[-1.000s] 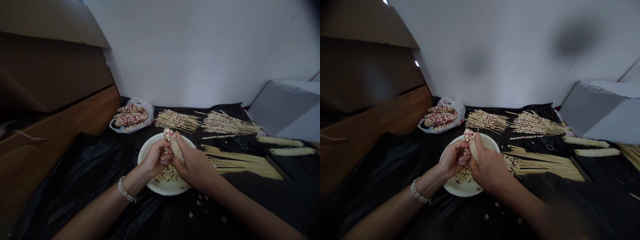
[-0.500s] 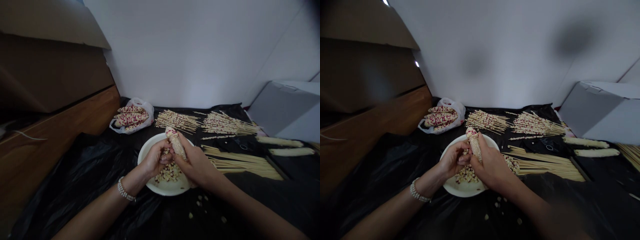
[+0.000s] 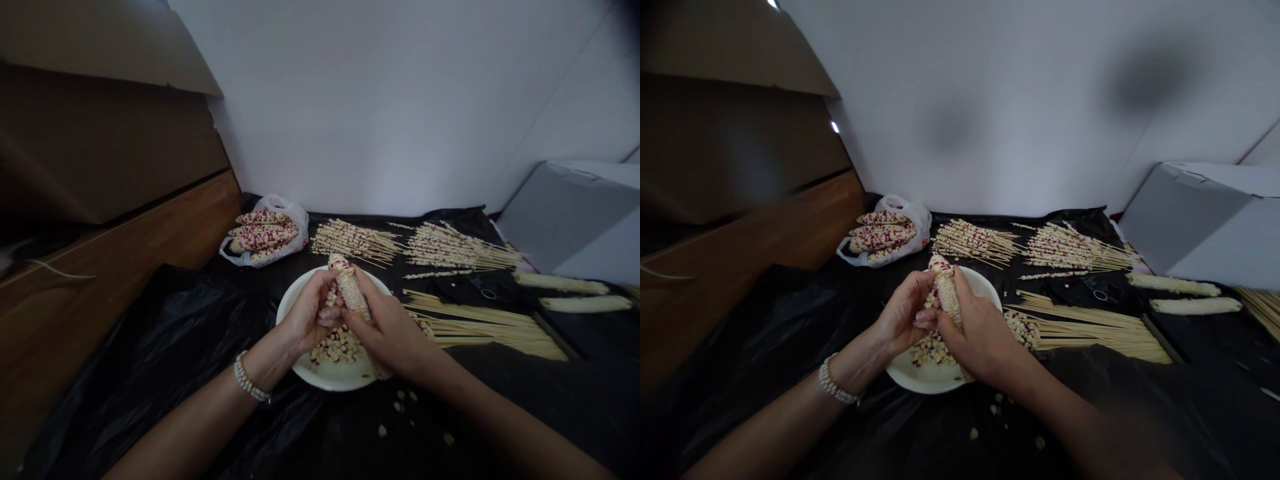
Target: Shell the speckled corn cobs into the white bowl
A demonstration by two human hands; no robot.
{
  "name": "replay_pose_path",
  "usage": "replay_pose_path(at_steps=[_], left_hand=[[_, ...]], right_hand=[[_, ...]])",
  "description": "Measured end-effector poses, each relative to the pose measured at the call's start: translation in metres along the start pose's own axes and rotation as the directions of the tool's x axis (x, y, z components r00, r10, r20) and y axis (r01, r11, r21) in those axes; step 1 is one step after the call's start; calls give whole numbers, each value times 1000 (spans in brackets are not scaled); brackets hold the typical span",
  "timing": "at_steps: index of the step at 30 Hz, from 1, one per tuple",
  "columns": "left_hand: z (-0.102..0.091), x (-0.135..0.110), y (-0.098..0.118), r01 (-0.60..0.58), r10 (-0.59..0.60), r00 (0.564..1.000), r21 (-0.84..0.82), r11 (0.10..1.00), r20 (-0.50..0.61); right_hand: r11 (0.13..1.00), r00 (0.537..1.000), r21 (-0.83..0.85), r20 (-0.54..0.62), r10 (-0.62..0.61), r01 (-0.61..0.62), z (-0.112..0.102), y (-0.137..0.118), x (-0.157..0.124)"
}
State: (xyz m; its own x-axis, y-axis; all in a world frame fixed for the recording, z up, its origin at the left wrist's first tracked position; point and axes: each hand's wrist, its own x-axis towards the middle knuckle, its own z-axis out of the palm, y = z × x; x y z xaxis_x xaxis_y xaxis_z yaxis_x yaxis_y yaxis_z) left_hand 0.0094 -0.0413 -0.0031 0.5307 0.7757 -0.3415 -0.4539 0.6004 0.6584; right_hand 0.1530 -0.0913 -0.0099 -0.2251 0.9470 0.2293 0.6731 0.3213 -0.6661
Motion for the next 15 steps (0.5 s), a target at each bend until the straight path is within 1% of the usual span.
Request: replay_pose_path(at_steps=[5,9,12,15], left_hand=[[-4,3,-3,7,-7,999,21,1000,-33],[-8,5,-5,6,-6,1000,20,1000,-17],[-5,2,-3,-23,22,1000,12,1000,7],[1,-1,0,-20,19,1000,14,1000,14]], right_hand=[[999,998,5,31,51,-51,3,2,1],[999,999,12,29,41,-41,2,1,1],[1000,1000,-13,-7,15,-15,0,-1,0],[999,1000,-50,-28,-1,0,0,-1,0]])
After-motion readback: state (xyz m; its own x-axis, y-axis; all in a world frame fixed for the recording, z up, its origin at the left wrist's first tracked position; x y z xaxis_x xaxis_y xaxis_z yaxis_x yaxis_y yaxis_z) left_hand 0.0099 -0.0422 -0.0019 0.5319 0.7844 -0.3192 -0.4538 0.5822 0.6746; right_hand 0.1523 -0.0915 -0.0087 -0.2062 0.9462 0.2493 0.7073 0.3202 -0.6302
